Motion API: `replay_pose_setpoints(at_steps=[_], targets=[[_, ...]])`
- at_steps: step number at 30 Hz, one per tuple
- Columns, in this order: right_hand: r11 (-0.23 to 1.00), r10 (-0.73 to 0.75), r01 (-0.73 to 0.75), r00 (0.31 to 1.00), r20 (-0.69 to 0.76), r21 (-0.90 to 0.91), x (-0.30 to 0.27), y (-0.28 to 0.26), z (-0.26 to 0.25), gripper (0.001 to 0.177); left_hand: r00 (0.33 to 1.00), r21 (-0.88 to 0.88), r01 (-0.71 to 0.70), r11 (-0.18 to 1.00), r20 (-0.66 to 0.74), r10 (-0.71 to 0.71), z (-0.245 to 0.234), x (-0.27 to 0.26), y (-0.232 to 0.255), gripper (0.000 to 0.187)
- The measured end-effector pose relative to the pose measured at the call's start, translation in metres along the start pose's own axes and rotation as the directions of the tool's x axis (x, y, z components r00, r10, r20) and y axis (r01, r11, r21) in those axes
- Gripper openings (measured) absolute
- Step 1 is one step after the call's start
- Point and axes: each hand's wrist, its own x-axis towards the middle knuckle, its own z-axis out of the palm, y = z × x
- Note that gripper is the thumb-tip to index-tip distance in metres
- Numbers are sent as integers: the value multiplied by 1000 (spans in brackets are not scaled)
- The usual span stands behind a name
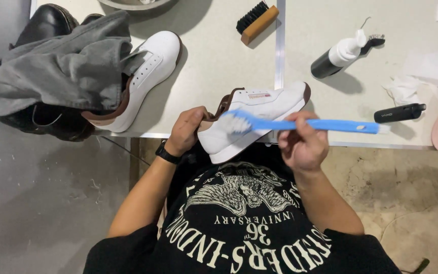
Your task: Cleaning a white sneaker using a brush, cleaning foam, and a cloth on a service counter.
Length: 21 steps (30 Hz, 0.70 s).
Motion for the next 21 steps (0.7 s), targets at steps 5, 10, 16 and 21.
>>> replay_pose_setpoints(at_steps=[5, 10, 16, 21], targets=[[999, 15, -14, 999, 29, -32, 1, -12, -1, 25, 1000, -10, 4, 1000, 16, -4, -5, -6, -11, 46], [998, 55, -51, 995, 80, -44, -9, -7, 6, 25, 1000, -16, 11, 1000, 14, -10, -6, -9, -9, 46], [999, 19, -21, 998, -67, -42, 12, -19, 4, 26, 1000, -9, 8, 1000, 4, -8, -9, -7, -13, 46], [999, -34, 29, 991, -129, -39, 28, -26, -21, 27, 999, 20, 14, 1000, 29, -14, -12, -5, -15, 45]])
